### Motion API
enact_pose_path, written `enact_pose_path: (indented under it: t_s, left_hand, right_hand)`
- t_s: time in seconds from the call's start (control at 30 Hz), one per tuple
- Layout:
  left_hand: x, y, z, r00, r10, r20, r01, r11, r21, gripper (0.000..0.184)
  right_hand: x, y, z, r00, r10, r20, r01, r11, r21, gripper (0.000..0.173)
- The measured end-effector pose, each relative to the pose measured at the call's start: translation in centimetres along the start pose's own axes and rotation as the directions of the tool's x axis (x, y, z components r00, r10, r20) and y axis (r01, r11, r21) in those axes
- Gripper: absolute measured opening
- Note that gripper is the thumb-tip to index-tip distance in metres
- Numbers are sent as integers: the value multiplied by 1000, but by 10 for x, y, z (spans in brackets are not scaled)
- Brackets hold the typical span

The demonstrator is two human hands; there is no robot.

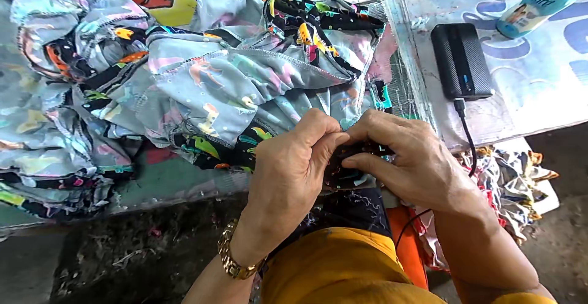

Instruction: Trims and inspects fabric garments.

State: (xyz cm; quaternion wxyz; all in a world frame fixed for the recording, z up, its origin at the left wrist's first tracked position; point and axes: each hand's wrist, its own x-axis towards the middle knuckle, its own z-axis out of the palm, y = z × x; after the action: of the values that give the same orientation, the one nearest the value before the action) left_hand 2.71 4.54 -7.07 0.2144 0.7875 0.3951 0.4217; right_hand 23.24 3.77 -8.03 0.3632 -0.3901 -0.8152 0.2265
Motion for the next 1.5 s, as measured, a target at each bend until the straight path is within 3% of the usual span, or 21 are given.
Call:
enact_pose_path:
  t_s: [0.33,0.5,0.57,0.63,0.7,0.73,0.83,0.87,0.93,1.0,1.1,1.17,1.27,1.4,1.5]
  left_hand:
    - [1,-3,4,999,47,-24,-48,999,-10,10]
    - [-1,-5,6,996,76,-43,-78,996,-34,10]
    - [-8,-7,0,985,102,-141,-120,985,-123,13]
    - [-20,-15,-14,943,98,-319,-192,941,-278,19]
    - [-26,-20,-25,904,48,-426,-225,899,-376,28]
    - [-28,-19,-29,926,46,-375,-178,928,-326,30]
    - [-28,-6,-22,998,-13,-68,18,997,70,36]
    - [-29,-5,-14,999,-34,-20,36,990,136,30]
    - [-31,-5,-2,998,-52,-36,55,994,98,12]
    - [-31,-5,3,995,-74,-74,70,996,-56,5]
    - [-28,-6,5,987,-154,-41,138,954,-266,8]
    - [-25,-8,5,980,-201,2,186,902,-390,11]
    - [-25,-11,7,965,-262,6,232,846,-480,14]
    - [-26,-11,10,944,-326,-45,268,842,-468,14]
    - [-24,-11,8,939,-342,-43,289,849,-443,13]
  right_hand:
    - [1,4,6,1000,-12,-25,13,998,61,11]
    - [1,7,4,1000,-11,27,5,979,202,9]
    - [-4,13,-3,992,-95,88,38,860,509,11]
    - [-15,20,-12,975,-204,91,43,572,819,22]
    - [-23,19,-21,985,-172,3,61,363,930,27]
    - [-22,20,-24,989,-147,-32,86,384,919,29]
    - [-11,23,-20,998,-56,-38,67,726,685,45]
    - [-7,19,-14,999,-41,-32,52,824,564,54]
    - [2,13,0,999,-32,-22,37,946,323,64]
    - [9,9,10,999,-29,-20,33,968,249,52]
    - [15,4,15,998,39,-46,-18,914,404,23]
    - [17,3,16,994,96,-53,-56,864,500,15]
    - [17,6,18,988,135,-81,-78,870,487,4]
    - [17,5,22,977,163,-134,-101,918,383,12]
    - [16,5,24,961,196,-194,-102,907,408,15]
